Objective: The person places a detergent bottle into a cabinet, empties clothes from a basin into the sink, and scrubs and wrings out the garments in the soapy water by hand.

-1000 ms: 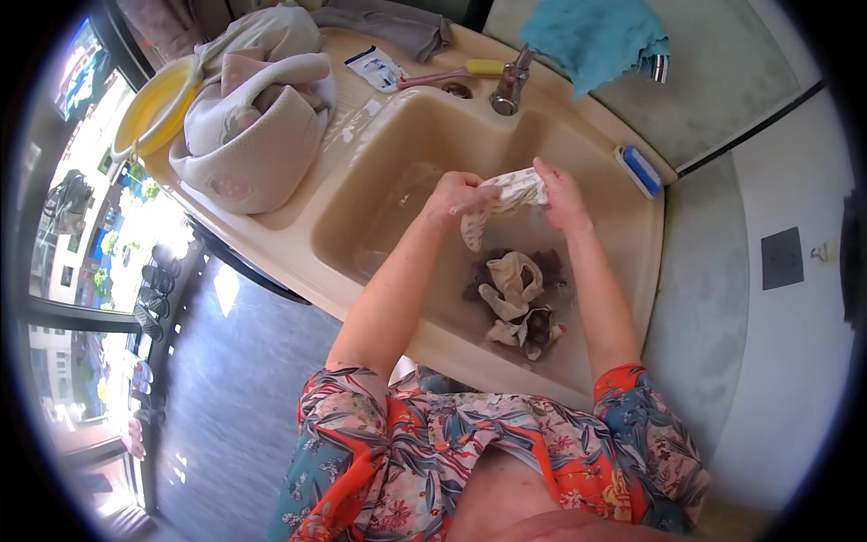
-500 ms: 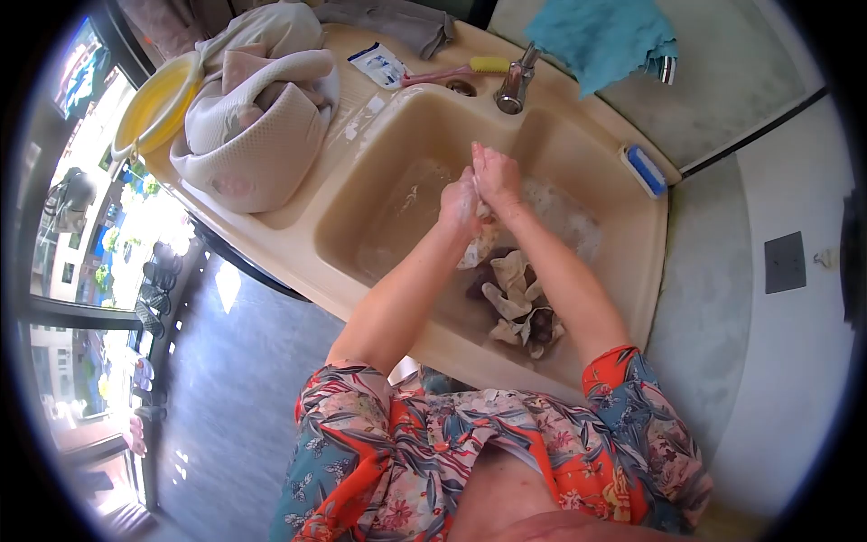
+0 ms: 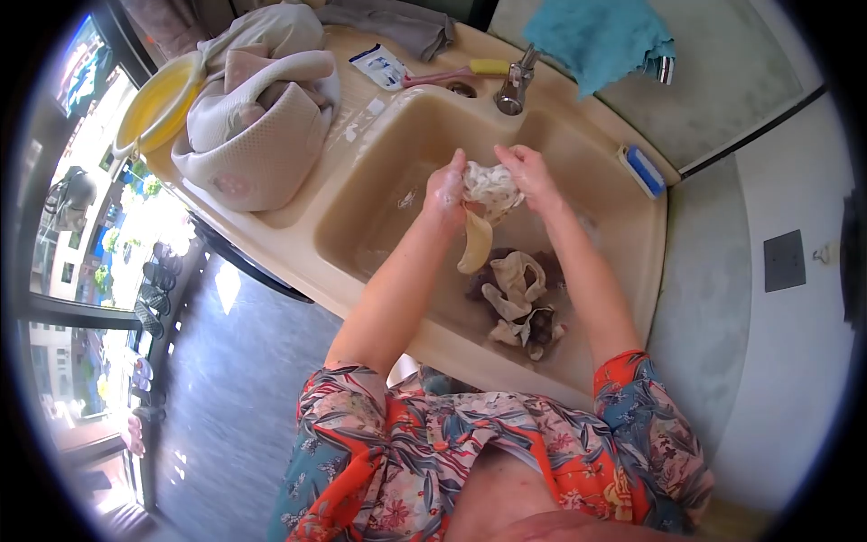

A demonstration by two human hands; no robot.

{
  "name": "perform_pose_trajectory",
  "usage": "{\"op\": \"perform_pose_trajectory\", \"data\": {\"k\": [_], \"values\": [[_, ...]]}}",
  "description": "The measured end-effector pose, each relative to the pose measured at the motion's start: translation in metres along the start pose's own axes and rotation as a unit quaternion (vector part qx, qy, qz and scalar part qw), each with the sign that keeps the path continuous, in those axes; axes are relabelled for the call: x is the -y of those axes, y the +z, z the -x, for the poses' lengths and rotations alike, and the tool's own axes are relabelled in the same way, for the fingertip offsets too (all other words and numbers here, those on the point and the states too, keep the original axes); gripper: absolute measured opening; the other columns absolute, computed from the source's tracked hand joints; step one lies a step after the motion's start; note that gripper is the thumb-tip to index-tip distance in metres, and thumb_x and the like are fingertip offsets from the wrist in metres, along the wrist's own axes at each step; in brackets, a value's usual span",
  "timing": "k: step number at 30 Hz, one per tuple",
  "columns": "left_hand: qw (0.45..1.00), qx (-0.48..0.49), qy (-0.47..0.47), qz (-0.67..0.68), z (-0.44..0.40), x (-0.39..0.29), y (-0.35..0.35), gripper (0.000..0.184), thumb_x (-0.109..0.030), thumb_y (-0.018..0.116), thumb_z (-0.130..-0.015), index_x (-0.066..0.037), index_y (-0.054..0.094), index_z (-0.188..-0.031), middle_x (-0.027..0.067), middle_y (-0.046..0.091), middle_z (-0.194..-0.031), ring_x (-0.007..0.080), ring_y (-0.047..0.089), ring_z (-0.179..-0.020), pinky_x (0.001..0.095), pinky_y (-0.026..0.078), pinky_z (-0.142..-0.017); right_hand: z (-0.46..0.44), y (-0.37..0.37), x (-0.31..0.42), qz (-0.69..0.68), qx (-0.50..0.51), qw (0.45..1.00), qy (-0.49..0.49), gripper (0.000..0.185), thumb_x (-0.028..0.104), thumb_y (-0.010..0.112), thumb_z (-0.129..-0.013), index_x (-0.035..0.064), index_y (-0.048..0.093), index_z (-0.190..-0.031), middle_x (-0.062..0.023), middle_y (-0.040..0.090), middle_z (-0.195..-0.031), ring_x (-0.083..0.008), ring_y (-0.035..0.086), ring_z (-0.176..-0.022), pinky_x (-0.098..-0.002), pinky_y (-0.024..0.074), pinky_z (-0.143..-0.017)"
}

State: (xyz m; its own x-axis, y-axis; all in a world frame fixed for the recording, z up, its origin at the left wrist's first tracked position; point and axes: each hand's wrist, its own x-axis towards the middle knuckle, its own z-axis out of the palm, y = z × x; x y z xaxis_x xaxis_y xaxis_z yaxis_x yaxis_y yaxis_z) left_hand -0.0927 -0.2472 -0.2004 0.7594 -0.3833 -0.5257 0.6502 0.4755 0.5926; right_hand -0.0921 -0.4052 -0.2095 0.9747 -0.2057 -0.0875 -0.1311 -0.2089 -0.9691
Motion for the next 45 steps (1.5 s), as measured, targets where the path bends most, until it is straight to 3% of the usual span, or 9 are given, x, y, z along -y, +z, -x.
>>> {"op": "perform_pose_trajectory", "data": {"k": [7,13,20,23,28,33,37,42,45], "values": [[0.885,-0.092,0.285,-0.356,-0.025,0.014,-0.008,0.021,-0.008,0.059,-0.072,-0.003,0.057,-0.093,0.0036,0.059,-0.084,0.0108,0.054,-0.071,0.0227,0.042,-0.060,0.026,-0.040,0.045,-0.268,0.147,0.950,0.062,0.023,0.004,0.051,-0.082,0.0034,0.050,-0.105,-0.0053,0.056,-0.089,-0.0127,0.056,-0.076,-0.0265,0.0489,-0.067],[0.931,0.239,0.099,-0.259,-0.007,0.020,0.004,0.031,-0.003,0.056,-0.069,0.000,0.057,-0.100,0.0043,0.060,-0.089,0.0093,0.054,-0.074,0.0229,0.042,-0.066,0.036,-0.036,0.057,-0.302,0.184,0.934,0.054,0.029,0.001,0.049,-0.081,0.0043,0.048,-0.110,-0.0041,0.056,-0.094,-0.0131,0.056,-0.082,-0.0274,0.0474,-0.073],[0.920,0.385,-0.048,-0.062,0.000,0.008,0.000,0.035,-0.003,0.053,-0.070,0.001,0.053,-0.105,0.0062,0.058,-0.092,0.0153,0.055,-0.085,0.0281,0.041,-0.077,0.045,-0.034,0.064,-0.309,0.248,0.918,0.019,0.040,-0.005,0.046,-0.075,0.0045,0.046,-0.114,-0.0064,0.054,-0.102,-0.0151,0.053,-0.091,-0.0283,0.0445,-0.079],[0.946,0.306,-0.048,0.095,0.005,0.001,0.001,0.031,-0.002,0.050,-0.071,0.002,0.052,-0.102,0.0073,0.058,-0.092,0.0177,0.055,-0.087,0.0302,0.040,-0.081,0.047,-0.040,0.062,-0.291,0.221,0.931,0.014,0.041,-0.004,0.048,-0.074,0.0031,0.046,-0.115,-0.0062,0.054,-0.102,-0.0151,0.053,-0.090,-0.0281,0.0446,-0.078],[0.938,0.141,0.188,-0.257,-0.014,0.014,-0.002,0.015,-0.009,0.065,-0.067,0.001,0.060,-0.077,0.0080,0.060,-0.089,0.0151,0.057,-0.073,0.0300,0.045,-0.060,0.045,-0.060,0.054,-0.118,0.194,0.974,0.023,0.037,-0.002,0.050,-0.074,-0.0014,0.048,-0.111,-0.0052,0.054,-0.101,-0.0124,0.054,-0.084,-0.0259,0.0447,-0.072],[0.722,-0.018,0.521,-0.456,-0.014,0.012,0.001,0.009,-0.008,0.063,-0.070,-0.001,0.058,-0.074,0.0040,0.058,-0.072,0.0100,0.052,-0.060,0.0245,0.043,-0.055,0.041,-0.060,0.044,0.192,0.206,0.959,-0.021,0.024,0.003,0.052,-0.075,-0.0044,0.054,-0.098,-0.0044,0.057,-0.087,-0.0109,0.054,-0.075,-0.0231,0.0434,-0.067],[0.934,0.151,0.228,-0.229,-0.007,0.004,0.003,0.016,-0.017,0.063,-0.075,-0.003,0.054,-0.075,0.0036,0.056,-0.071,0.0093,0.050,-0.061,0.0237,0.042,-0.055,0.035,-0.058,0.043,0.033,0.177,0.984,-0.001,0.019,0.006,0.049,-0.077,-0.0006,0.055,-0.094,-0.0044,0.057,-0.081,-0.0124,0.055,-0.073,-0.0229,0.0439,-0.065],[0.979,0.027,0.161,-0.120,-0.020,0.019,0.001,0.026,-0.028,0.059,-0.081,-0.004,0.052,-0.076,0.0009,0.052,-0.063,0.0082,0.047,-0.055,0.0236,0.039,-0.048,0.023,-0.007,0.029,-0.140,-0.005,0.980,0.145,0.017,0.009,0.041,-0.079,0.0030,0.055,-0.086,-0.0080,0.059,-0.080,-0.0171,0.059,-0.067,-0.0297,0.0479,-0.059],[0.993,-0.034,0.086,-0.069,-0.004,0.004,0.000,0.032,-0.034,0.053,-0.084,-0.005,0.051,-0.071,0.0010,0.049,-0.060,0.0104,0.045,-0.053,0.0260,0.038,-0.048,0.038,0.049,0.028,0.181,-0.120,0.957,-0.194,0.016,0.013,0.043,-0.076,0.0026,0.054,-0.081,-0.0180,0.059,-0.073,-0.0293,0.059,-0.065,-0.0390,0.0473,-0.056]]}}
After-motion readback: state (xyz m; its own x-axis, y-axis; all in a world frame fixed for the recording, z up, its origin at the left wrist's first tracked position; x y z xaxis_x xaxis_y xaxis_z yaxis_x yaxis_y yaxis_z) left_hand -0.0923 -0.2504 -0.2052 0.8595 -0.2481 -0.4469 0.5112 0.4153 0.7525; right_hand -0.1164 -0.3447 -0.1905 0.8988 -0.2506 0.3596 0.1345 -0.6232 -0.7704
